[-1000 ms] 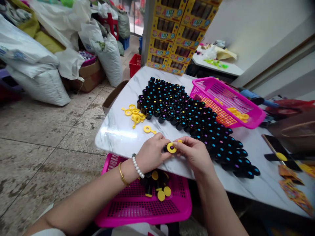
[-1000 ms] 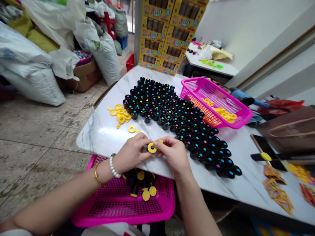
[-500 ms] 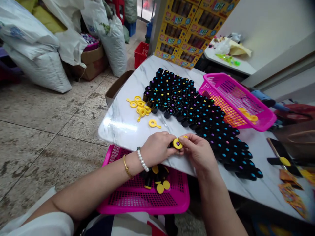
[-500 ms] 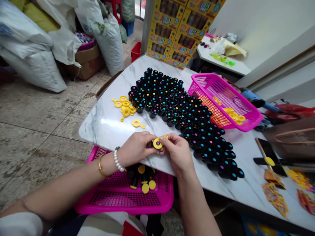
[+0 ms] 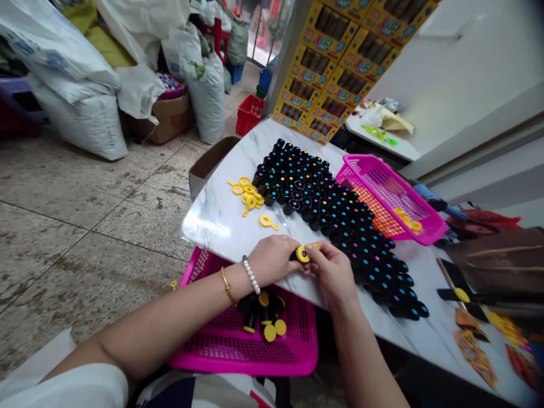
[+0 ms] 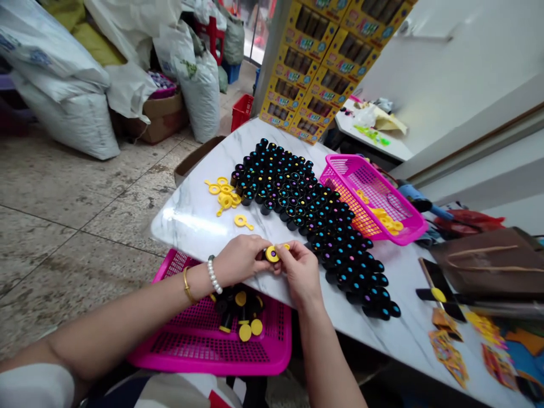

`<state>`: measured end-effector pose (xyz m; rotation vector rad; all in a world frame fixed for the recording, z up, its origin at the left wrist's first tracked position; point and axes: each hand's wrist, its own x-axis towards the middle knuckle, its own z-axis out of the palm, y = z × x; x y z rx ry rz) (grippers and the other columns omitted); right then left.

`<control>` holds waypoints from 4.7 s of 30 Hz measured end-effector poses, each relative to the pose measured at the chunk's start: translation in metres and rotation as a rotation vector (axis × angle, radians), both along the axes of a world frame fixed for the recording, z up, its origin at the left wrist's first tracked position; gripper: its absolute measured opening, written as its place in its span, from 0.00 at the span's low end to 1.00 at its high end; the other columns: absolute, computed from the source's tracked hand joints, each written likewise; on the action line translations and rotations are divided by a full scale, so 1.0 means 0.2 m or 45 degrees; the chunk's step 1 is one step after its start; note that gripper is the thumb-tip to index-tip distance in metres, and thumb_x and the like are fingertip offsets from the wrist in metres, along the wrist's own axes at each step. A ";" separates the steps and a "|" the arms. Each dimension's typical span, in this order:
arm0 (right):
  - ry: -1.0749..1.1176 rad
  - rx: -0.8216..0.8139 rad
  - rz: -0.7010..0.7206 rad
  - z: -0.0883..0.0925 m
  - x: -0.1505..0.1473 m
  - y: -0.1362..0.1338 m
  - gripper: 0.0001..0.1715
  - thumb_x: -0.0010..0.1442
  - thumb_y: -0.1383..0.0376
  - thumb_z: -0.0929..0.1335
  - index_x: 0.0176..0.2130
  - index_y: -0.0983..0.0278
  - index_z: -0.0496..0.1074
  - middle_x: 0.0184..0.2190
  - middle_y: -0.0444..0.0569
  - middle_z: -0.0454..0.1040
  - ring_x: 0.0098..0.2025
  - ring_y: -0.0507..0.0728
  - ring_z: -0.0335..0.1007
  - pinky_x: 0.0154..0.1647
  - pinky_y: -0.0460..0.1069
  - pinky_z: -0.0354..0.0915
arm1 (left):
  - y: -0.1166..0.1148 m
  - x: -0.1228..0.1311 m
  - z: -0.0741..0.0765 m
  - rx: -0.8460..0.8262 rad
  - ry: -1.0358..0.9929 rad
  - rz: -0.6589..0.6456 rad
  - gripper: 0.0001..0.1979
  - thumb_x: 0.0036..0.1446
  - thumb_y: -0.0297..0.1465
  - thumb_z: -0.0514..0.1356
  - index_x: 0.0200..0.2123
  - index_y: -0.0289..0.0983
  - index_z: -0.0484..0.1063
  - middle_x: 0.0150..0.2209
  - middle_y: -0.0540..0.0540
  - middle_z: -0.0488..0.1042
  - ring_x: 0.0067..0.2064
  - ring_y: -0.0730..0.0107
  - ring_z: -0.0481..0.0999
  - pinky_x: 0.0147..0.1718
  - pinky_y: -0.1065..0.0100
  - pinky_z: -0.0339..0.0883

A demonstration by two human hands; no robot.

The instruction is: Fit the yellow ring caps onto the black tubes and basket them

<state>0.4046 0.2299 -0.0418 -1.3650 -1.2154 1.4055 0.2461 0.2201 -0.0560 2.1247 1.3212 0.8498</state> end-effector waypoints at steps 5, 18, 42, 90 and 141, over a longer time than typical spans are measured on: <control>-0.093 0.060 0.059 0.00 0.00 -0.01 0.15 0.51 0.57 0.74 0.29 0.65 0.69 0.23 0.42 0.72 0.20 0.49 0.66 0.22 0.44 0.66 | 0.02 -0.03 0.03 -0.071 -0.049 -0.040 0.12 0.51 0.38 0.64 0.32 0.35 0.74 0.27 0.47 0.74 0.30 0.67 0.71 0.30 0.68 0.62; -0.090 0.121 0.053 0.01 -0.01 -0.02 0.14 0.54 0.55 0.72 0.32 0.63 0.69 0.25 0.41 0.71 0.20 0.49 0.67 0.22 0.44 0.66 | 0.00 -0.02 0.07 -0.232 -0.215 -0.022 0.11 0.63 0.35 0.51 0.39 0.37 0.71 0.28 0.50 0.71 0.29 0.72 0.68 0.30 0.69 0.61; -0.469 0.100 0.523 0.10 0.02 -0.02 0.20 0.52 0.60 0.72 0.44 0.60 0.66 0.26 0.39 0.68 0.24 0.51 0.66 0.23 0.45 0.63 | -0.08 0.01 0.01 -0.042 0.158 0.032 0.10 0.57 0.34 0.59 0.39 0.34 0.70 0.36 0.44 0.70 0.35 0.62 0.73 0.33 0.65 0.69; 0.160 0.226 -0.068 -0.07 -0.02 0.05 0.13 0.54 0.57 0.72 0.38 0.63 0.75 0.33 0.47 0.76 0.27 0.50 0.69 0.27 0.44 0.65 | 0.26 -0.04 0.11 0.341 0.459 0.307 0.07 0.57 0.30 0.56 0.40 0.38 0.64 0.46 0.45 0.68 0.37 0.66 0.74 0.29 0.68 0.66; 0.015 -0.013 0.281 -0.01 -0.04 0.15 0.17 0.55 0.57 0.72 0.31 0.61 0.60 0.15 0.34 0.62 0.13 0.45 0.55 0.11 0.40 0.55 | 0.10 -0.12 0.05 -0.063 -0.086 0.026 0.15 0.60 0.41 0.56 0.47 0.44 0.70 0.35 0.50 0.76 0.35 0.68 0.74 0.34 0.69 0.65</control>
